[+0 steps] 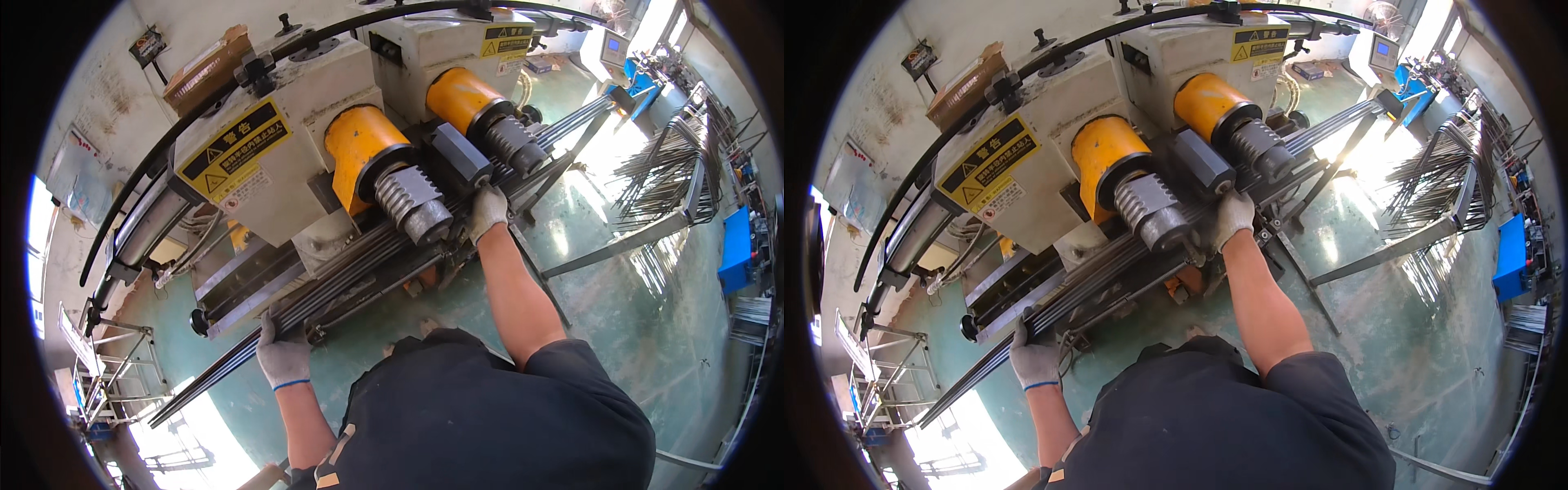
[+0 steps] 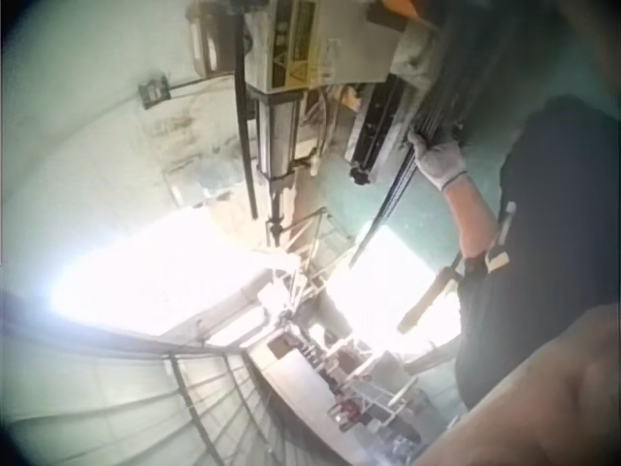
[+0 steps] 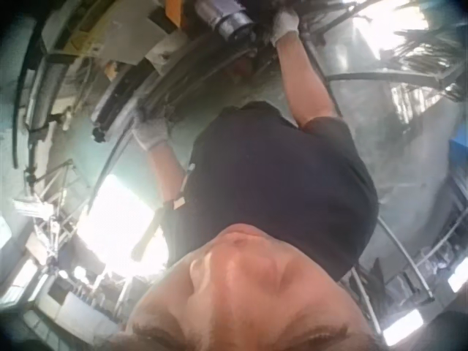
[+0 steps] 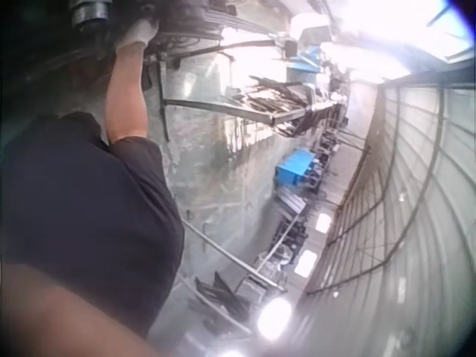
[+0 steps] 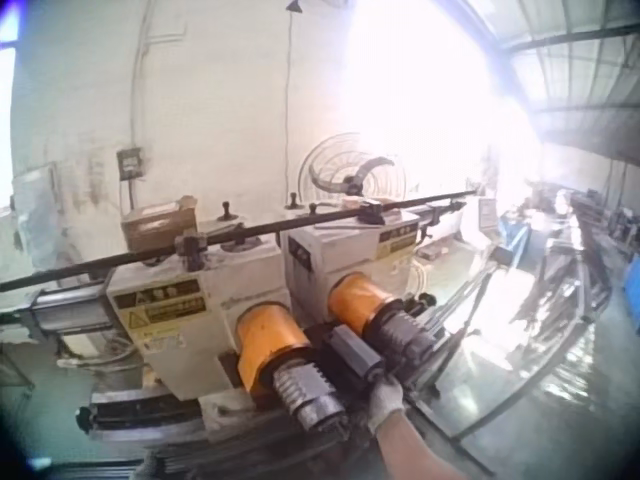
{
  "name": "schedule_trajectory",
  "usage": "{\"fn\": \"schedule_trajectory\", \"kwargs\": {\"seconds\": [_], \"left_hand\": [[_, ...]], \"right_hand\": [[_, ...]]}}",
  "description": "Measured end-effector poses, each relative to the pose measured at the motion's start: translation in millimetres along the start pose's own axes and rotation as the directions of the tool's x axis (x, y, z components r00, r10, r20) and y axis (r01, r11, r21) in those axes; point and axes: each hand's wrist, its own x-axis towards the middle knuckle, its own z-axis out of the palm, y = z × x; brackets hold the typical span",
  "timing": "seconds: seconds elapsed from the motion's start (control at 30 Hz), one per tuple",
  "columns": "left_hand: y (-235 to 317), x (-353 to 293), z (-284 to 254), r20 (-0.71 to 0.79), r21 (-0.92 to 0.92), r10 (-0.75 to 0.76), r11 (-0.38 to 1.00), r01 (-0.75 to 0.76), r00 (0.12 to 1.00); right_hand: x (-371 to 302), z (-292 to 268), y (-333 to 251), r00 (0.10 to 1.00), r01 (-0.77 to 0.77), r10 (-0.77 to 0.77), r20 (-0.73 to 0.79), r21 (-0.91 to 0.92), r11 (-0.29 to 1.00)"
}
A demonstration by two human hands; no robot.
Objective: The person repeatedly feeds bundles of long metal rods into a yellow and grey bending machine, operates the machine to bend them, and then removes the bent rods to place them on a nearby rack. The process is repeated continuously throughout the clip.
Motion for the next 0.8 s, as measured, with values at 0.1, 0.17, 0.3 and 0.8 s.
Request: {"fn": "schedule_trajectory", "kwargs": {"seconds": [0.1,0.17,0.3,0.8], "left_hand": [[35.2,3.1,-24.6,0.154,-0.034,0.058,0.998,-0.053,0.986],[82.7,10.2,-61.6,0.125,-0.026,0.163,0.987,-0.161,0.979],[134.3,16.6,-109.6,-0.032,0.14,0.333,0.935,-0.325,0.943],[70.6,25.7,-43.9,-0.052,-0.044,0.224,0.973,-0.226,0.973]], "right_hand": [[6.8,-2.1,11.8,0.999,0.005,-0.004,-0.032,0.027,1.0],[2.2,6.3,6.6,0.999,0.013,-0.005,-0.037,0.212,0.977],[-12.1,17.8,-7.0,0.984,-0.169,0.168,-0.053,-0.016,0.986],[8.4,-8.0,17.5,1.0,0.013,-0.015,-0.028,-0.076,0.997]]}}
